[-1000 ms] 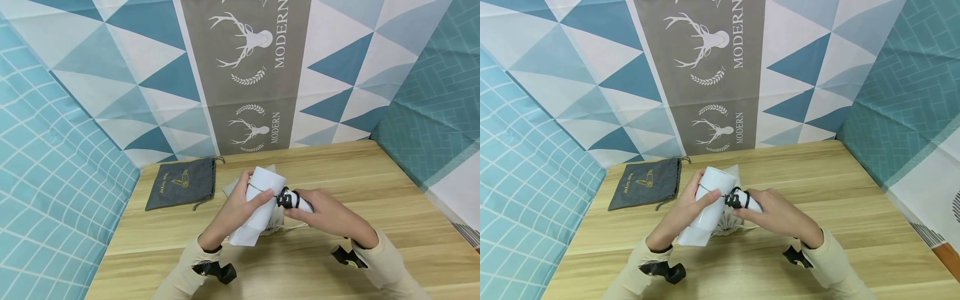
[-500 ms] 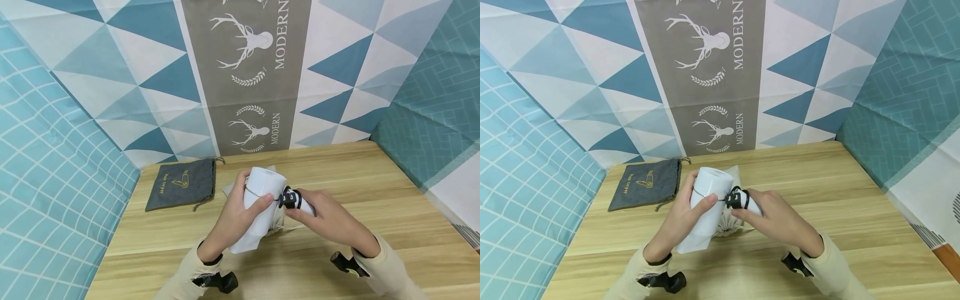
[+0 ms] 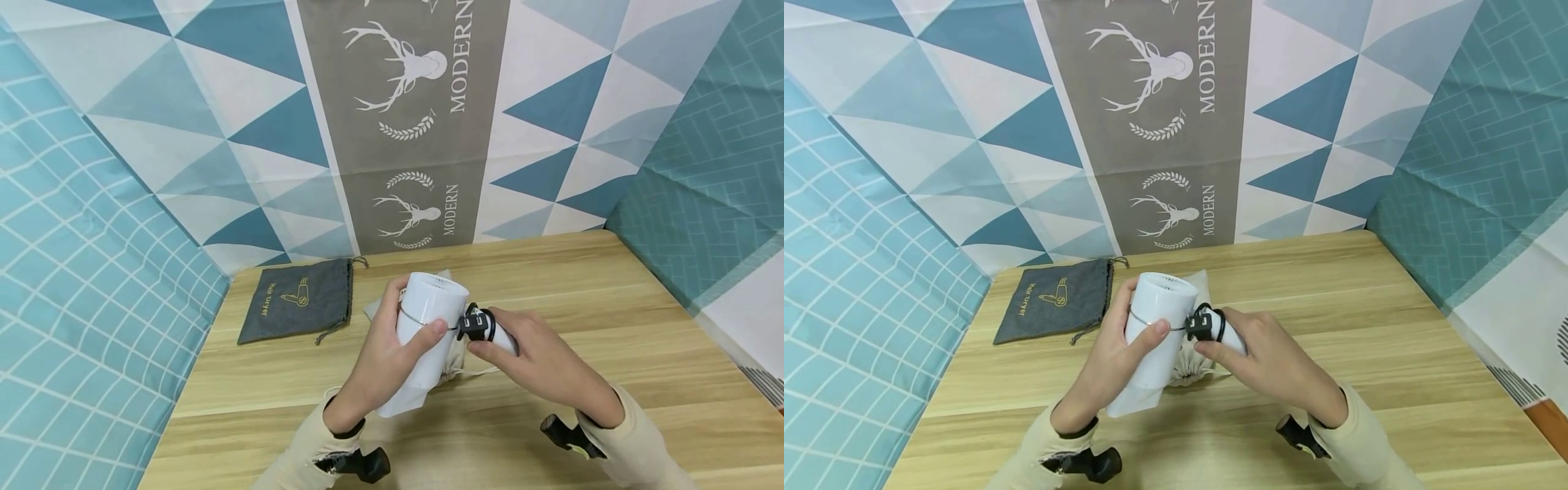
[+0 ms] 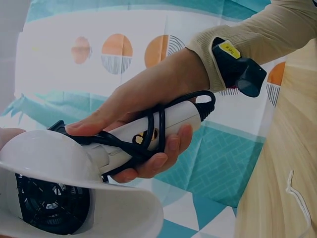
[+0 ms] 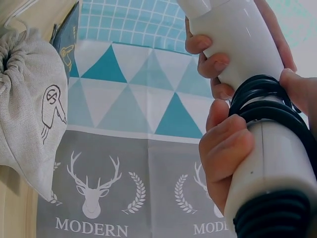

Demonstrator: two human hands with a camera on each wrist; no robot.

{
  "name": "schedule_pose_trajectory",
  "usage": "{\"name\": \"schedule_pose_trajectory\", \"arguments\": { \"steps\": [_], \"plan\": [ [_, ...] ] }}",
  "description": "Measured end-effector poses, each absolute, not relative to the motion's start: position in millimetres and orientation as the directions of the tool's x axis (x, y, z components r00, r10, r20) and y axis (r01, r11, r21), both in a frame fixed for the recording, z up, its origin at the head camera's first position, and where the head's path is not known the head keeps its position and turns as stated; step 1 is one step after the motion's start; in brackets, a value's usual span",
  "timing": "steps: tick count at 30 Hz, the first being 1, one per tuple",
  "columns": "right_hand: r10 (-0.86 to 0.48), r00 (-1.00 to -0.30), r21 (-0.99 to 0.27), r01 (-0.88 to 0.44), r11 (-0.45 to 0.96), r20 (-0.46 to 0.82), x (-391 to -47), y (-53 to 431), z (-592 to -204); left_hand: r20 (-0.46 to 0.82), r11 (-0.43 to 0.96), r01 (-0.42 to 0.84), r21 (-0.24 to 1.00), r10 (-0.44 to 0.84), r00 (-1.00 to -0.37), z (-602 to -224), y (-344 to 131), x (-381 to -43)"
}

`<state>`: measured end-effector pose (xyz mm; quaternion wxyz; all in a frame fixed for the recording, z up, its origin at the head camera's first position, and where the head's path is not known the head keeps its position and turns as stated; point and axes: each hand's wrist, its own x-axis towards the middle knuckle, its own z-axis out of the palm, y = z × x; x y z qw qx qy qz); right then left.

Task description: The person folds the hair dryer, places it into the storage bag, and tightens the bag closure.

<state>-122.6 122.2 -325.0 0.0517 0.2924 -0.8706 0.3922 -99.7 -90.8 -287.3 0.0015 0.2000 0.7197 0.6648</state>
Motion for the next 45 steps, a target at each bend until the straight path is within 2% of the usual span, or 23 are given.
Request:
{"name": "schedule_pose_trajectory", "arguments": {
  "steps": [6,14,19,26,30,37,45],
  "plan": [
    [-0.462,-0.821,-0.658,-0.555,0.51,0.335,-120,120,-325,0.299,0.01,0.314,0.949,0.285,-0.911,-286,-91,-98],
    [-0.464,-0.779,-0.605,-0.623,0.497,0.422,-108,119,-321,0.403,-0.059,0.403,0.913,0.271,-0.874,-295,-90,-92],
    [-0.459,-0.751,-0.568,-0.659,0.493,0.474,-104,119,-316,0.418,-0.073,0.415,0.907,0.278,-0.865,-296,-92,-89],
    [-0.453,-0.748,-0.554,-0.664,0.503,0.485,-101,118,-315,0.443,-0.096,0.434,0.896,0.279,-0.852,-284,-90,-82],
    [-0.424,-0.737,-0.545,-0.675,0.497,0.526,-98,116,-315,0.494,-0.127,0.477,0.87,0.262,-0.829,-283,-88,-79],
    [-0.327,-0.673,-0.548,-0.735,0.4,0.663,-99,107,-321,0.628,-0.131,0.615,0.778,0.161,-0.761,-289,-78,-79],
    [-0.315,-0.76,-0.637,-0.649,0.415,0.568,-99,110,-320,0.587,-0.093,0.582,0.808,0.217,-0.78,-288,-81,-83]
  ]
}}
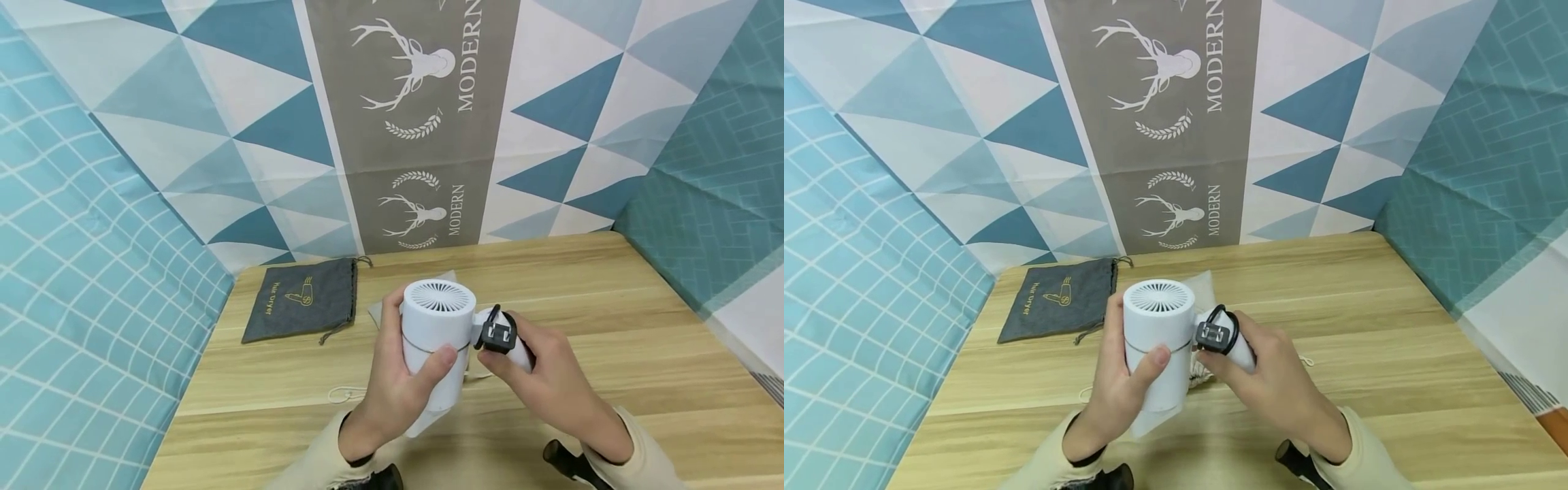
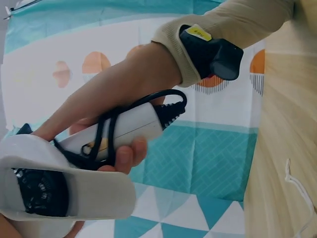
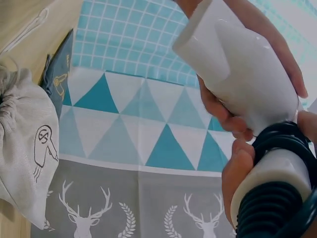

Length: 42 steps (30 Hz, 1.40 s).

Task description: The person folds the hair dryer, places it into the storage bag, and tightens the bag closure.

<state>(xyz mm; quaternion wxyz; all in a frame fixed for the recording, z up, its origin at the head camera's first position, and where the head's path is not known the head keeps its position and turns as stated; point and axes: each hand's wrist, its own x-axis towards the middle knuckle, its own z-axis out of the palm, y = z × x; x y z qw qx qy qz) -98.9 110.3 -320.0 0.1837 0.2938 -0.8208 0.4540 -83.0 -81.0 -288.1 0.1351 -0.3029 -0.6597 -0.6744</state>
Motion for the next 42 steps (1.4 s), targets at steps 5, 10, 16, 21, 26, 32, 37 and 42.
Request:
{"name": "schedule_pose_trajectory", "arguments": {
  "steps": [5,10,16,21,26,32,37,42],
  "plan": [
    [-0.339,-0.789,-0.679,-0.614,0.402,0.512,-99,116,-316,0.565,-0.045,0.58,0.813,0.304,-0.767,-289,-90,-90],
    [-0.392,-0.808,-0.693,-0.582,0.425,0.439,-99,115,-318,0.571,-0.143,0.555,0.82,0.282,-0.771,-291,-92,-94],
    [-0.473,-0.796,-0.757,-0.56,0.336,0.378,-97,107,-315,0.596,-0.139,0.582,0.801,0.272,-0.756,-295,-95,-97],
    [-0.521,-0.728,-0.74,-0.627,0.243,0.445,-91,99,-305,0.588,-0.07,0.604,0.794,0.344,-0.732,-301,-102,-105],
    [-0.517,-0.714,-0.726,-0.647,0.231,0.472,-87,98,-302,0.626,-0.137,0.622,0.771,0.343,-0.7,-298,-100,-104],
    [-0.503,-0.714,-0.747,-0.639,0.185,0.486,-89,99,-312,0.677,-0.195,0.649,0.735,0.26,-0.689,-302,-92,-100],
    [-0.477,-0.695,-0.743,-0.658,0.121,0.538,-87,95,-310,0.706,-0.201,0.677,0.708,0.19,-0.682,-311,-89,-99],
    [-0.449,-0.654,-0.713,-0.699,0.051,0.609,-85,91,-306,0.727,-0.194,0.701,0.686,0.158,-0.668,-312,-88,-96]
  ]
}}
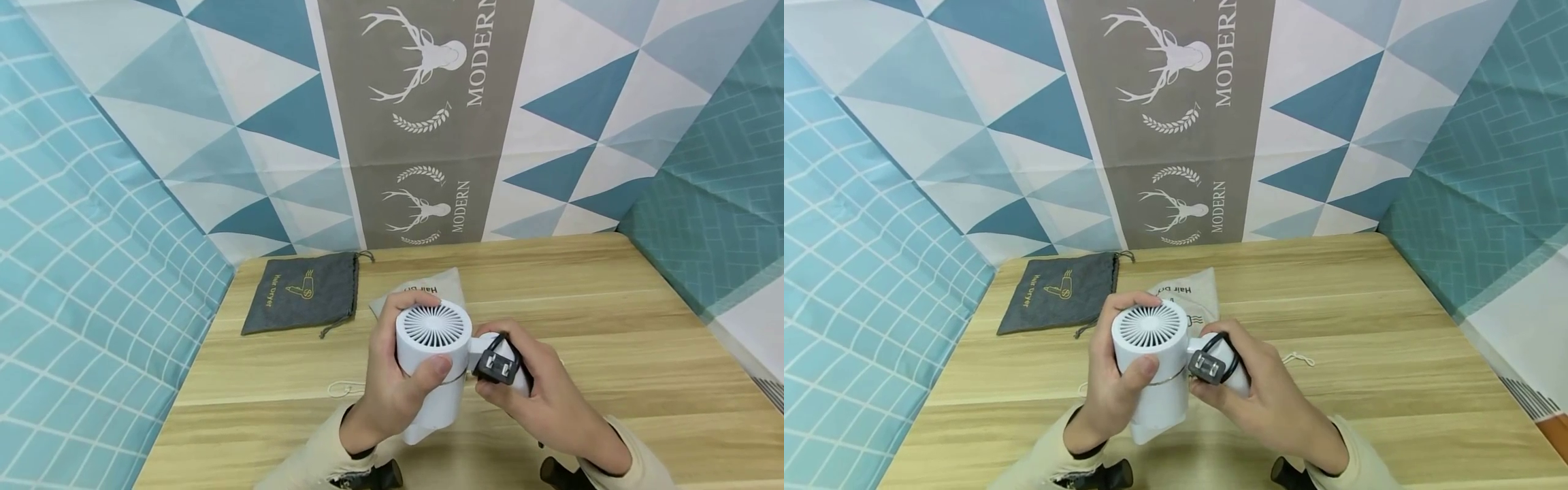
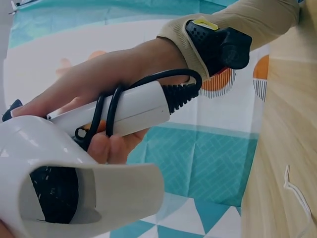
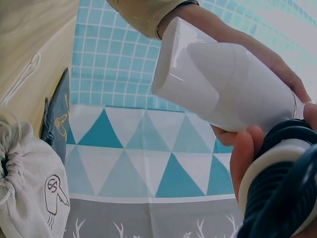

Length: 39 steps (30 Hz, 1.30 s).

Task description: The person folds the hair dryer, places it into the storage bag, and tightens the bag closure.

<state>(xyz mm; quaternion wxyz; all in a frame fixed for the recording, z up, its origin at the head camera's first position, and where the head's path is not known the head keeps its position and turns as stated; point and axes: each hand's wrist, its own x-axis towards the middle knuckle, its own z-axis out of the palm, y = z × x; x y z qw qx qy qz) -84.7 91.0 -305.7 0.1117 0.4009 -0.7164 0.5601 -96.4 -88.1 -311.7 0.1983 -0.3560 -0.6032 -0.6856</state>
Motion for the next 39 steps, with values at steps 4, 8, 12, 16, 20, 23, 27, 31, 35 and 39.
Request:
{"name": "schedule_pose_trajectory", "arguments": {
  "steps": [4,8,12,16,20,23,27,31,35,39],
  "plan": [
    [-0.426,-0.636,-0.702,-0.712,0.004,0.644,-86,92,-313,0.745,-0.192,0.721,0.666,0.134,-0.653,-310,-86,-94],
    [-0.396,-0.635,-0.696,-0.718,-0.015,0.663,-88,93,-323,0.761,-0.187,0.739,0.648,0.102,-0.641,-309,-85,-92],
    [-0.339,-0.652,-0.696,-0.717,-0.015,0.678,-86,90,-329,0.769,-0.179,0.751,0.636,0.057,-0.637,-311,-82,-90],
    [-0.263,-0.644,-0.669,-0.743,-0.008,0.719,-82,81,-324,0.777,-0.167,0.765,0.622,0.006,-0.63,-316,-77,-88],
    [-0.215,-0.617,-0.631,-0.776,0.008,0.757,-78,73,-312,0.784,-0.157,0.778,0.608,-0.03,-0.62,-321,-75,-88],
    [-0.187,-0.616,-0.627,-0.779,0.0,0.765,-76,70,-311,0.784,-0.16,0.779,0.607,-0.04,-0.619,-323,-73,-86],
    [-0.138,-0.61,-0.617,-0.786,-0.013,0.78,-77,68,-320,0.778,-0.159,0.774,0.613,-0.046,-0.626,-323,-73,-84],
    [-0.095,-0.608,-0.614,-0.788,-0.053,0.788,-80,68,-327,0.772,-0.163,0.767,0.62,-0.048,-0.634,-321,-72,-83],
    [-0.058,-0.623,-0.625,-0.774,-0.098,0.78,-80,67,-332,0.772,-0.165,0.769,0.618,-0.055,-0.633,-319,-71,-82],
    [-0.019,-0.636,-0.633,-0.764,-0.122,0.772,-78,66,-333,0.779,-0.177,0.774,0.608,-0.053,-0.624,-317,-71,-82]
  ]
}}
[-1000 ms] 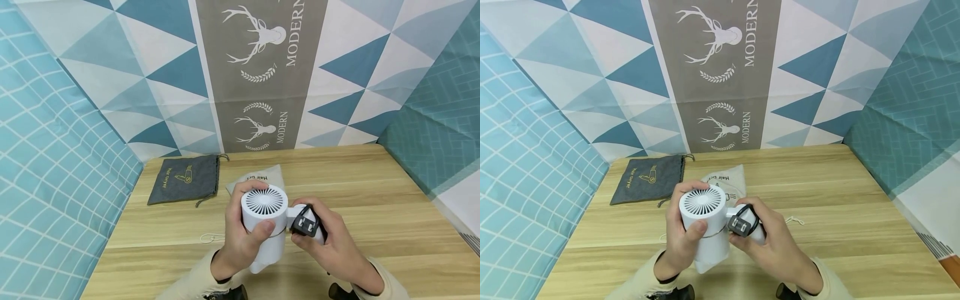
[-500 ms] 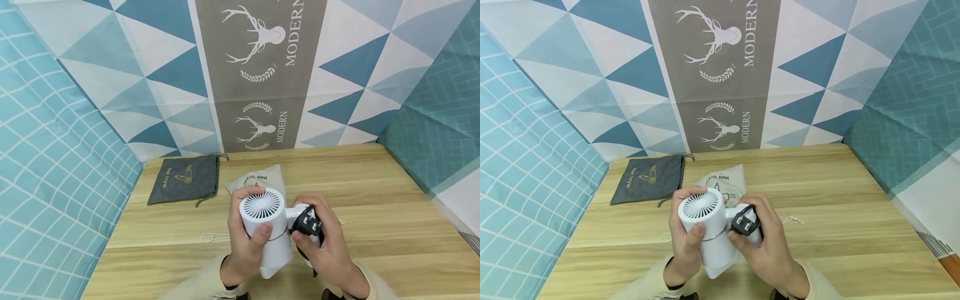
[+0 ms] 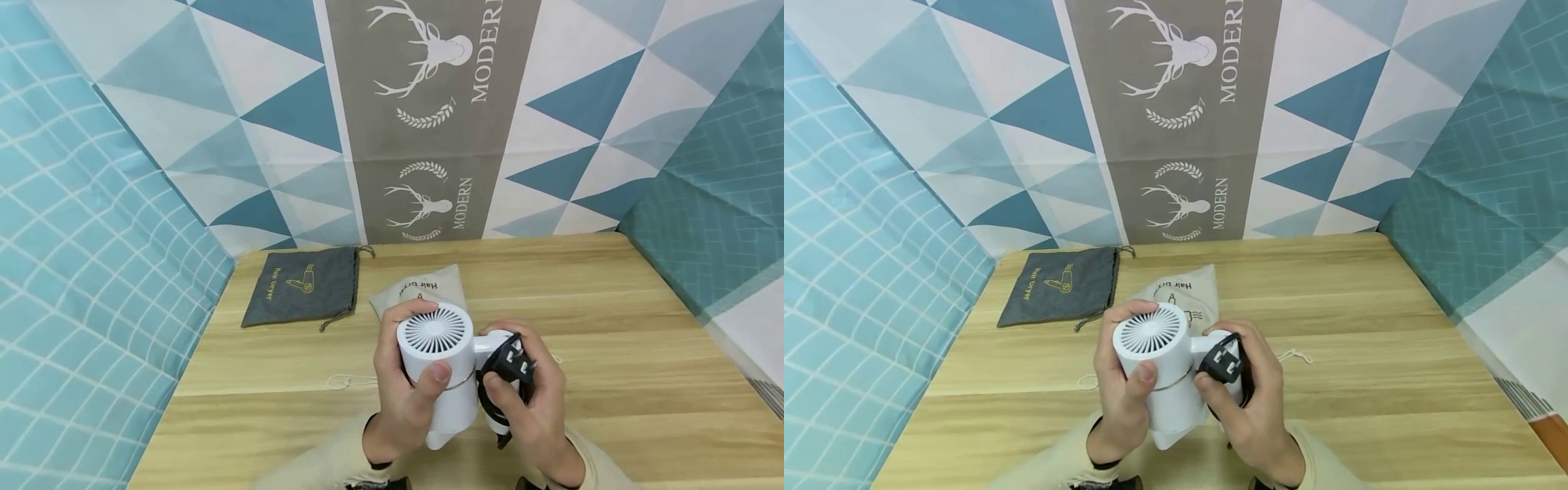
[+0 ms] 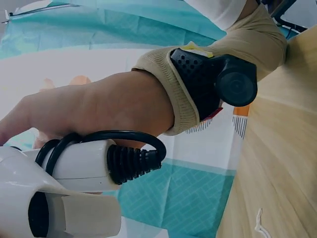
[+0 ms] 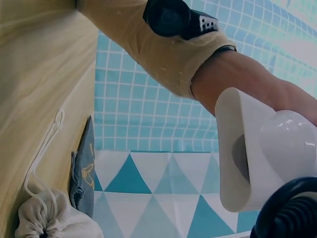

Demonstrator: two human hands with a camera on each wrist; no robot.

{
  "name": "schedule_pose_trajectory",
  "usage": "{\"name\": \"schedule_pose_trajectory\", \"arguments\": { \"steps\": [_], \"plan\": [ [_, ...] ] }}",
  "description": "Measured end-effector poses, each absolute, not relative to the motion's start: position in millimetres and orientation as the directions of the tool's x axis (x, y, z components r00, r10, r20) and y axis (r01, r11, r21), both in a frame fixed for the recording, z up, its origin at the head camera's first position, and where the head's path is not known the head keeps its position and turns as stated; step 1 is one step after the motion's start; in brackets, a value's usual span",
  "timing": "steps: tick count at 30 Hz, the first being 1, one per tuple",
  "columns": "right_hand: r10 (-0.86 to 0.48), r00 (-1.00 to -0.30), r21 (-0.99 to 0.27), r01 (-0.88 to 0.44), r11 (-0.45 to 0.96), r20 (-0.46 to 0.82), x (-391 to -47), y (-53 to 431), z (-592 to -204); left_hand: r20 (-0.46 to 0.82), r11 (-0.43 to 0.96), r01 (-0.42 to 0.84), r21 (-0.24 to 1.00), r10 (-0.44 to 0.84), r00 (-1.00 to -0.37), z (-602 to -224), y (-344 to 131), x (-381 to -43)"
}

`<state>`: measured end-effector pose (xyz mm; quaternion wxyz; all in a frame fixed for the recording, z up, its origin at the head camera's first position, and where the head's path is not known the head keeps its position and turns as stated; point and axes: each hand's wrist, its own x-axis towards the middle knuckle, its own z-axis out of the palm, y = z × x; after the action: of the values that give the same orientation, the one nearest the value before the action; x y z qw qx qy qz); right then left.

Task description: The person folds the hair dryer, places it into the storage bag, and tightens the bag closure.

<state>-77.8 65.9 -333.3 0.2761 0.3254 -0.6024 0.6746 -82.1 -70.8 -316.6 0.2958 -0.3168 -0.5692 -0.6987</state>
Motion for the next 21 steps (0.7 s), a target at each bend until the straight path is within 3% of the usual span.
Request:
{"name": "schedule_pose_trajectory", "arguments": {
  "steps": [5,8,12,17,21],
  "plan": [
    [-0.042,-0.685,-0.683,-0.716,-0.142,0.727,-78,68,-333,0.744,-0.222,0.725,0.652,0.003,-0.669,-316,-73,-87],
    [-0.125,-0.744,-0.754,-0.643,-0.138,0.657,-80,72,-334,0.688,-0.242,0.659,0.712,0.053,-0.723,-318,-76,-93],
    [-0.263,-0.77,-0.811,-0.573,-0.116,0.582,-80,79,-338,0.652,-0.23,0.621,0.749,0.093,-0.752,-322,-83,-100],
    [-0.364,-0.76,-0.833,-0.546,-0.093,0.539,-81,90,-349,0.635,-0.204,0.613,0.763,0.06,-0.77,-319,-98,-106],
    [-0.43,-0.784,-0.858,-0.512,0.039,0.448,-79,99,-363,0.601,-0.191,0.59,0.785,0.002,-0.799,-315,-111,-110]
  ]
}}
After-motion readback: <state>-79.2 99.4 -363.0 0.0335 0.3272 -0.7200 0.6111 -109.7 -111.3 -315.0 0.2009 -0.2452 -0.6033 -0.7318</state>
